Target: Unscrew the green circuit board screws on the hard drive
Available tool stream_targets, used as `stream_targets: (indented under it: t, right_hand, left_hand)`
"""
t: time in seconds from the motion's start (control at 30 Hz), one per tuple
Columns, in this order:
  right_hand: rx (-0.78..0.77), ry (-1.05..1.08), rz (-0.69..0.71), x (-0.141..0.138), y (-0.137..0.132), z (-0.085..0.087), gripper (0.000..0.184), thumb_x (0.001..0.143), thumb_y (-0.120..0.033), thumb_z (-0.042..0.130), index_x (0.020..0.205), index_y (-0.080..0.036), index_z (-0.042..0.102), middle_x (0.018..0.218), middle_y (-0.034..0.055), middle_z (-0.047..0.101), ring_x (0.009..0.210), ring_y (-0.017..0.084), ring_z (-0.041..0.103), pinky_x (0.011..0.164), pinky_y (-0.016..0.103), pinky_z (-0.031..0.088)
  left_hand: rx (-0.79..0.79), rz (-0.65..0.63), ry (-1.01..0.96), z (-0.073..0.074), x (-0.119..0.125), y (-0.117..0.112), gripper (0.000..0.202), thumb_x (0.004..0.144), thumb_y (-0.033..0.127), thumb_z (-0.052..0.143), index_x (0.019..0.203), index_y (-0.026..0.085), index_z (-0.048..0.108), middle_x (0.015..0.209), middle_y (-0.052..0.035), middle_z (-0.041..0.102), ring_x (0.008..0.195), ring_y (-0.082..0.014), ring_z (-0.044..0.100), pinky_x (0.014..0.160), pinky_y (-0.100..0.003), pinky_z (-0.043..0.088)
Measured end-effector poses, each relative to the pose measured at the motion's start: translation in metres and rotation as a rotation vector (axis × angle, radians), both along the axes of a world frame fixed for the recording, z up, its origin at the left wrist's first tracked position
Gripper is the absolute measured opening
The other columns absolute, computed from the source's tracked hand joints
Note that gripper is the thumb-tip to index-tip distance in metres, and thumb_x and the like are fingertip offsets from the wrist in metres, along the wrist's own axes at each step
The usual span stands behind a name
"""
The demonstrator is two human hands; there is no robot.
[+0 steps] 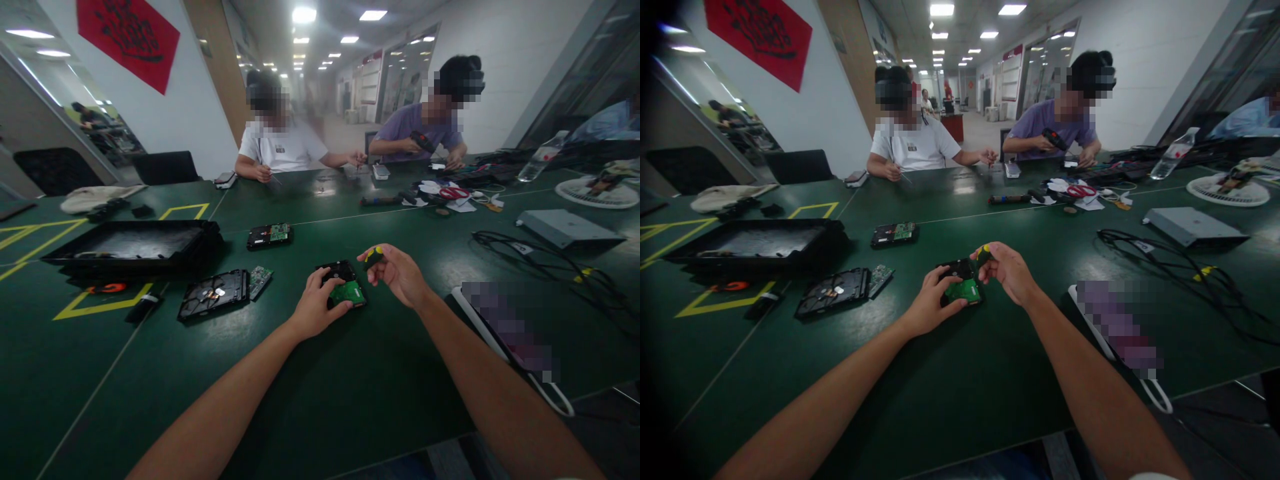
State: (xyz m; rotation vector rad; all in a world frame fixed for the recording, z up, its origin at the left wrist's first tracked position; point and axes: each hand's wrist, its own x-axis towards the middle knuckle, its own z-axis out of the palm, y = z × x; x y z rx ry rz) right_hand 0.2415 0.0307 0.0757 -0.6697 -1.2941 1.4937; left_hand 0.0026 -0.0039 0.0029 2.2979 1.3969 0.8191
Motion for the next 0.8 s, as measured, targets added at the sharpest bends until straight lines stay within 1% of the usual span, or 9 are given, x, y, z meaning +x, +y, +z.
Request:
stream_targets:
  t: [0.07,0.13,0.2,0.3,0.43,0.57,0.67,0.8]
  right_hand:
    - [-0.008,0.014,0.004,-0.0006,-0.0002,0.0003,0.034,0.099,-0.052,0.059,0.1,-0.02,0.07,0.106,0.009,0.074,0.065,0.014,0.064,0.054,0.027,0.048]
    - [-0.013,0.006,-0.019,-0.0009,-0.0004,0.0005,0.029,0.097,-0.05,0.063,0.102,-0.022,0.07,0.103,0.0073,0.074,0.063,0.013,0.063,0.05,0.025,0.043]
    - [-0.018,-0.011,-0.049,-0.0009,-0.0004,0.0007,0.027,0.095,-0.047,0.067,0.109,-0.024,0.071,0.101,0.0055,0.073,0.062,0.012,0.06,0.047,0.023,0.038]
    - [-0.023,-0.04,-0.058,-0.0003,0.0001,0.0006,0.031,0.096,-0.047,0.067,0.116,-0.023,0.073,0.099,0.0054,0.071,0.06,0.01,0.057,0.046,0.022,0.034]
    - [-0.019,-0.048,-0.046,0.0003,0.0004,0.0001,0.029,0.097,-0.046,0.066,0.108,-0.02,0.074,0.096,0.0059,0.07,0.06,0.01,0.057,0.046,0.022,0.035]
    - [-0.011,-0.049,-0.032,-0.0003,-0.0015,0.0019,0.027,0.096,-0.047,0.067,0.101,-0.02,0.07,0.105,0.0072,0.072,0.062,0.011,0.06,0.045,0.022,0.038]
    - [-0.017,-0.041,-0.03,-0.001,-0.0025,0.0033,0.028,0.095,-0.049,0.068,0.1,-0.021,0.066,0.11,0.0083,0.074,0.063,0.012,0.061,0.046,0.023,0.04]
    - [-0.039,-0.007,-0.031,-0.0014,-0.0014,0.0027,0.034,0.095,-0.055,0.064,0.1,-0.022,0.065,0.107,0.0084,0.074,0.062,0.013,0.06,0.047,0.024,0.04]
  left_hand:
    - [0.007,0.002,-0.006,0.0003,0.0003,-0.0003,0.051,0.092,0.05,0.075,0.136,0.029,0.062,0.159,-0.0129,0.038,0.153,-0.0387,0.029,0.122,-0.062,0.033]
    - [0.01,0.002,-0.012,0.0004,0.0004,-0.0004,0.05,0.092,0.051,0.074,0.136,0.029,0.062,0.159,-0.0129,0.039,0.153,-0.0384,0.029,0.122,-0.061,0.033]
    - [0.009,0.002,-0.011,0.0001,0.0001,-0.0002,0.051,0.092,0.052,0.074,0.136,0.029,0.062,0.159,-0.0132,0.038,0.154,-0.0386,0.029,0.122,-0.062,0.033]
    - [0.008,0.003,-0.003,-0.001,-0.0006,0.0005,0.052,0.091,0.052,0.074,0.137,0.029,0.062,0.16,-0.0135,0.037,0.154,-0.0391,0.028,0.122,-0.062,0.033]
    - [0.011,0.004,-0.004,-0.0016,-0.0009,0.0005,0.052,0.092,0.051,0.074,0.137,0.03,0.062,0.16,-0.0125,0.038,0.154,-0.0385,0.029,0.122,-0.061,0.034]
    - [0.011,0.001,0.002,0.0006,-0.0004,-0.0004,0.051,0.092,0.051,0.074,0.136,0.029,0.062,0.159,-0.0131,0.039,0.153,-0.0382,0.03,0.122,-0.061,0.034]
    - [0.009,0.003,0.005,0.0024,0.0,-0.0008,0.051,0.092,0.051,0.073,0.136,0.029,0.062,0.159,-0.0136,0.038,0.153,-0.0385,0.03,0.122,-0.062,0.034]
    - [0.007,-0.003,0.003,0.0028,0.0,-0.0007,0.051,0.092,0.051,0.074,0.137,0.029,0.061,0.16,-0.0131,0.038,0.153,-0.0388,0.029,0.122,-0.063,0.033]
